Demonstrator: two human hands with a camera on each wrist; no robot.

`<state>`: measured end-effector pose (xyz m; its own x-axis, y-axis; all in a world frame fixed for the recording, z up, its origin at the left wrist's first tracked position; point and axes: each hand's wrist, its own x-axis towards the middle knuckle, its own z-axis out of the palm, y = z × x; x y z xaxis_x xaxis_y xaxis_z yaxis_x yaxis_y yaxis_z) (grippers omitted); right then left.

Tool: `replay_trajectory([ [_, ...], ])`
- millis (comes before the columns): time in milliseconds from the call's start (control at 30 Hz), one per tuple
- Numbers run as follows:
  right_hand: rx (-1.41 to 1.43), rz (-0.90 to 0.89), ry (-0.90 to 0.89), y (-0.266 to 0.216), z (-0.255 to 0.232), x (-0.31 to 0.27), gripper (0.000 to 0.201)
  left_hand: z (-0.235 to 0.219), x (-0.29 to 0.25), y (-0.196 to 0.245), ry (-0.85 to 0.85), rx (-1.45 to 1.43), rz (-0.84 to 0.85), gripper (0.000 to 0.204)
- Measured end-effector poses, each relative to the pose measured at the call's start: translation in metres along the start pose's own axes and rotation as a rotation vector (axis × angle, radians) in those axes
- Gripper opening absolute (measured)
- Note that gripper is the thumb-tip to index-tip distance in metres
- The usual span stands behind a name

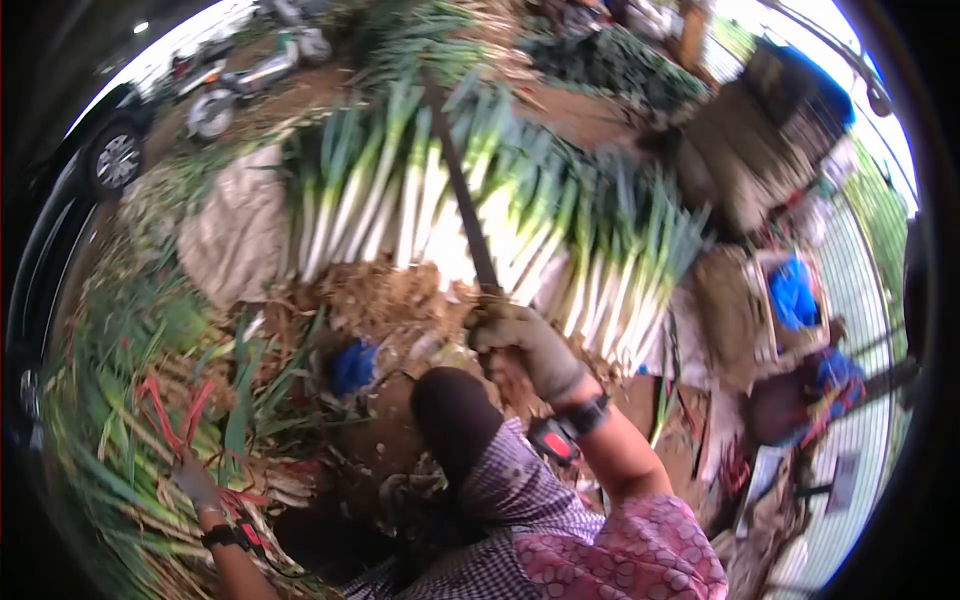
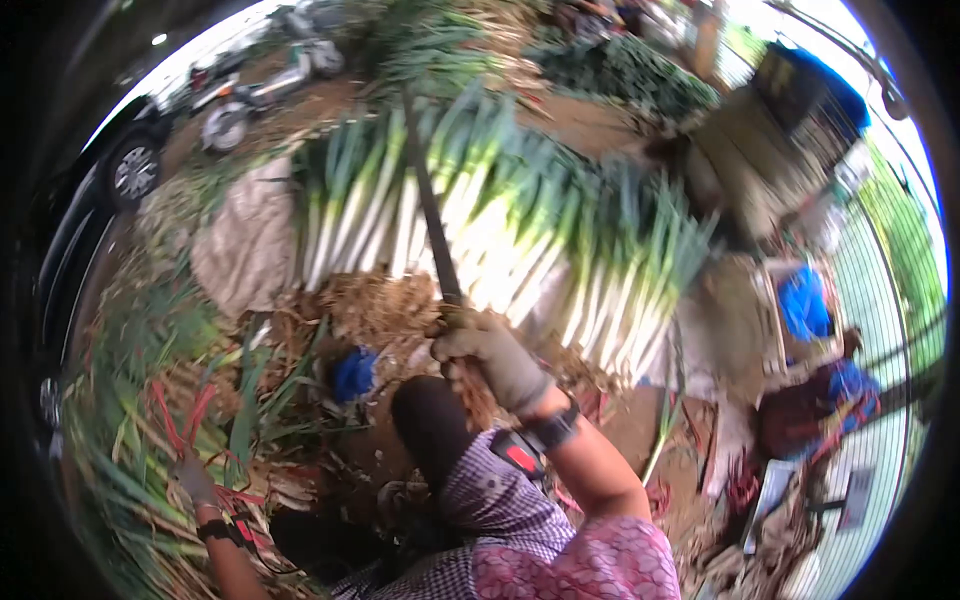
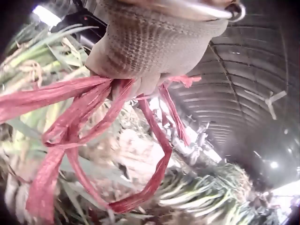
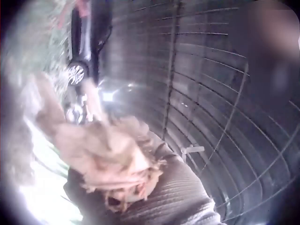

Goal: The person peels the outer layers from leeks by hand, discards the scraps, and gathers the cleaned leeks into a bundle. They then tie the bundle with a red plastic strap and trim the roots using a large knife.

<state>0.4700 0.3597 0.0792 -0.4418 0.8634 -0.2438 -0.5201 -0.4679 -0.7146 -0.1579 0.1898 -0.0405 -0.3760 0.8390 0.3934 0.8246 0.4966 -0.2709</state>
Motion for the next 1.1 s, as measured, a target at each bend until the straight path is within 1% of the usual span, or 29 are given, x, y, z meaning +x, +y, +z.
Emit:
replay_trajectory([
  [33, -0.203, 0.008, 0.134, 0.013, -0.020, 0.014, 0.023, 0.024, 0.007, 0.015, -0.074, -0.410, -0.135, 0.023],
  [67, -0.402, 0.032, 0.271, 0.030, -0.045, 0.031, 0.024, 0.016, 0.018, 0.051, -0.203, -0.995, -0.308, 0.020],
  [100, -0.544, -0.084, 0.402, 0.056, -0.069, 0.044, 0.026, 0.000, 0.031, 0.092, -0.244, -1.539, -0.581, 0.026],
  [133, -0.692, -0.189, 0.536, 0.084, -0.094, 0.056, 0.028, -0.031, 0.033, 0.137, -0.300, -1.533, -0.539, 0.026],
  [167, -0.918, -0.212, 0.656, 0.108, -0.127, 0.069, 0.031, -0.056, 0.034, 0.175, -0.333, -1.567, -0.538, 0.027],
  [200, -1.151, -0.222, 0.765, 0.127, -0.157, 0.079, 0.034, -0.050, 0.040, 0.190, -0.450, -1.513, -0.575, 0.027],
  [233, -1.117, -0.226, 0.820, 0.139, -0.178, 0.086, 0.036, -0.043, 0.045, 0.206, -0.569, -1.454, -0.604, 0.028],
  [333, -1.035, -0.151, 0.923, 0.159, -0.223, 0.088, 0.044, -0.047, 0.052, 0.260, -0.713, -1.367, -0.481, 0.028],
  [400, -1.079, -0.197, 1.080, 0.183, -0.246, 0.075, 0.051, -0.051, 0.052, 0.290, -0.735, -1.341, -0.403, 0.028],
  [433, -1.077, -0.132, 1.101, 0.195, -0.260, 0.061, 0.057, -0.069, 0.050, 0.306, -0.765, -1.308, -0.382, 0.026],
  [467, -1.073, -0.070, 1.117, 0.210, -0.277, 0.043, 0.063, -0.087, 0.047, 0.322, -0.789, -1.277, -0.361, 0.024],
  [500, -0.992, -0.098, 1.117, 0.229, -0.299, 0.021, 0.060, -0.101, 0.044, 0.335, -0.808, -1.246, -0.353, 0.019],
  [533, -0.971, -0.073, 1.155, 0.243, -0.313, -0.012, 0.056, -0.082, 0.042, 0.329, -0.826, -1.229, -0.335, 0.019],
  [567, -1.067, 0.031, 1.264, 0.274, -0.336, -0.043, 0.052, -0.049, 0.040, 0.308, -0.776, -1.196, -0.270, 0.019],
  [600, -1.061, 0.079, 1.360, 0.292, -0.351, -0.087, 0.047, -0.032, 0.039, 0.298, -0.724, -1.163, -0.206, 0.020],
  [633, -1.065, 0.600, 1.331, 0.283, -0.354, -0.130, 0.042, -0.048, 0.036, 0.303, -0.813, -1.114, -0.259, 0.027],
  [667, -1.058, 0.472, 1.591, 0.277, -0.339, -0.172, 0.040, -0.059, 0.026, 0.312, -0.822, -1.100, -0.244, 0.027],
  [700, -0.909, 0.505, 1.760, 0.289, -0.349, -0.216, 0.040, -0.069, 0.015, 0.321, -0.805, -1.129, -0.306, 0.030],
  [733, -0.810, 0.533, 2.000, 0.291, -0.349, -0.247, 0.040, -0.075, 0.009, 0.326, -0.783, -1.157, -0.372, 0.032],
  [767, -0.863, 0.726, 1.975, 0.322, -0.369, -0.293, 0.041, -0.061, 0.008, 0.316, -0.784, -1.144, -0.362, 0.032],
  [800, -0.915, 0.916, 1.934, 0.354, -0.387, -0.326, 0.042, -0.030, 0.011, 0.292, -0.747, -1.102, -0.350, 0.023],
  [833, -0.681, 0.910, 1.946, 0.335, -0.377, -0.340, 0.046, -0.011, 0.016, 0.273, -0.707, -1.062, -0.341, 0.018],
  [867, -0.452, 0.896, 1.944, 0.301, -0.364, -0.348, 0.049, -0.010, 0.018, 0.267, -0.698, -1.055, -0.339, 0.018],
  [900, -0.448, 0.897, 1.933, 0.317, -0.375, -0.365, 0.049, -0.012, 0.019, 0.261, -0.745, -1.074, -0.325, 0.017],
  [967, -0.343, 0.565, 1.692, 0.350, -0.408, -0.401, 0.057, -0.010, 0.027, 0.248, -0.780, -1.097, -0.316, 0.017],
  [1000, -0.344, 0.558, 1.680, 0.352, -0.418, -0.406, 0.057, -0.015, 0.036, 0.245, -0.849, -0.938, -0.288, 0.021],
  [1033, -0.181, 0.462, 1.643, 0.356, -0.425, -0.409, 0.059, -0.019, 0.040, 0.242, -0.914, -0.778, -0.257, 0.030],
  [1067, -0.022, 0.364, 1.601, 0.358, -0.431, -0.413, 0.060, -0.022, 0.039, 0.239, -0.905, -0.781, -0.259, 0.030],
  [1100, 0.005, 0.228, 1.628, 0.351, -0.432, -0.417, 0.058, -0.041, 0.034, 0.251, -0.836, -0.836, -0.207, 0.024],
])
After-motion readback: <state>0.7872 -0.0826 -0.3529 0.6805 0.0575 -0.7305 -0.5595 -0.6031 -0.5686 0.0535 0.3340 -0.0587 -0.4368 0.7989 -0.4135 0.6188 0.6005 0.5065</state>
